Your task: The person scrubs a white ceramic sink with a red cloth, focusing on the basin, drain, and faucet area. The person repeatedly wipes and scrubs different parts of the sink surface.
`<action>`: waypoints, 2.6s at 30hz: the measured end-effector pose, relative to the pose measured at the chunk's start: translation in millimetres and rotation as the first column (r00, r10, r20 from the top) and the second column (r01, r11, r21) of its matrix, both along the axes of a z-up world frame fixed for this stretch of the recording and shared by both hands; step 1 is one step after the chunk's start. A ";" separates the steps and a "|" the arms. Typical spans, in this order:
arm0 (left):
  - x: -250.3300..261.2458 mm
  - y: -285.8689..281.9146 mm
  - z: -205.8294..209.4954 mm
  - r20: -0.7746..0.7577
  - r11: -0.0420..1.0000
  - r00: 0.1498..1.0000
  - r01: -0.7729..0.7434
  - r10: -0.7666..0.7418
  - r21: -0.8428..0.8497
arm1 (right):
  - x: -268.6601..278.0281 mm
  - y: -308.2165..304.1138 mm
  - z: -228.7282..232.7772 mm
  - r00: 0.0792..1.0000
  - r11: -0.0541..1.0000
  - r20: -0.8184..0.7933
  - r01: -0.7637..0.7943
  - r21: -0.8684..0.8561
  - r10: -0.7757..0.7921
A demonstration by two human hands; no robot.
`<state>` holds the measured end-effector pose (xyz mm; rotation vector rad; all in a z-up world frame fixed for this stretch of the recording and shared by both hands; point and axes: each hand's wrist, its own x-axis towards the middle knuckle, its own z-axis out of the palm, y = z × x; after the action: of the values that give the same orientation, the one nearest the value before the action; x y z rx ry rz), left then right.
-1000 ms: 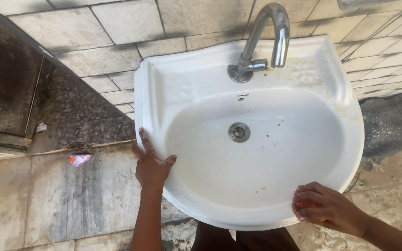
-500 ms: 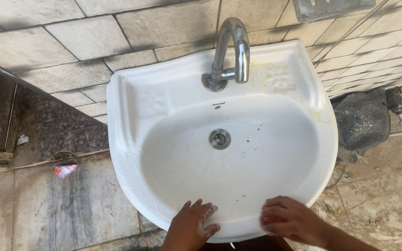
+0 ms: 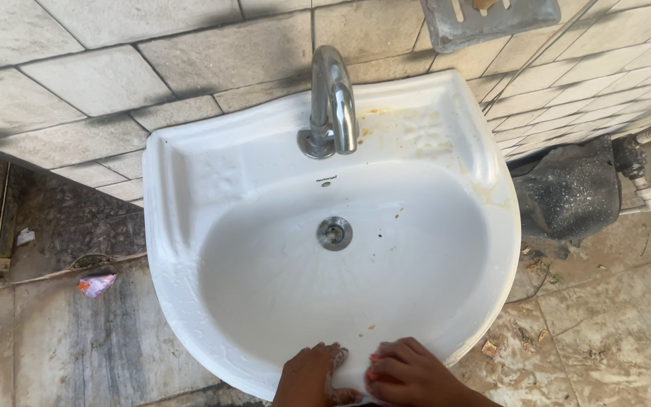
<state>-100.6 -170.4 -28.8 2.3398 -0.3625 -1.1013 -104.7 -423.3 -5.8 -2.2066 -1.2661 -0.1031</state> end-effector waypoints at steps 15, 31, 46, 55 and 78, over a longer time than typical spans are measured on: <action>28.8 -83.4 11.9 0.090 0.967 0.995 0.063 -0.041 -0.248 | -44.1 -76.8 -44.1 0.491 0.493 0.042 0.867 0.069 -0.870; 38.3 -85.0 44.6 -0.034 0.948 0.997 -0.074 0.067 -0.310 | -11.6 -66.5 -20.0 0.399 0.398 0.001 0.915 -0.064 -0.917; 33.7 -15.4 48.9 -0.251 0.930 0.949 -0.256 0.190 -0.263 | 30.9 -68.7 22.6 0.717 0.695 0.011 0.679 -0.237 -0.697; 33.5 -17.1 41.0 -0.277 0.932 0.936 -0.283 0.218 -0.225 | 72.3 -123.2 45.5 0.773 0.734 0.108 0.629 -0.257 -0.625; 38.5 -4.6 13.5 -0.338 0.926 0.921 -0.285 0.193 -0.249 | 1.8 14.9 54.3 0.844 0.914 -0.367 0.311 -0.259 -0.391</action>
<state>-62.1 -175.1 -15.4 1.8575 -0.1055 -1.1765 -102.8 -408.4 48.5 -2.4361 -0.6492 0.3426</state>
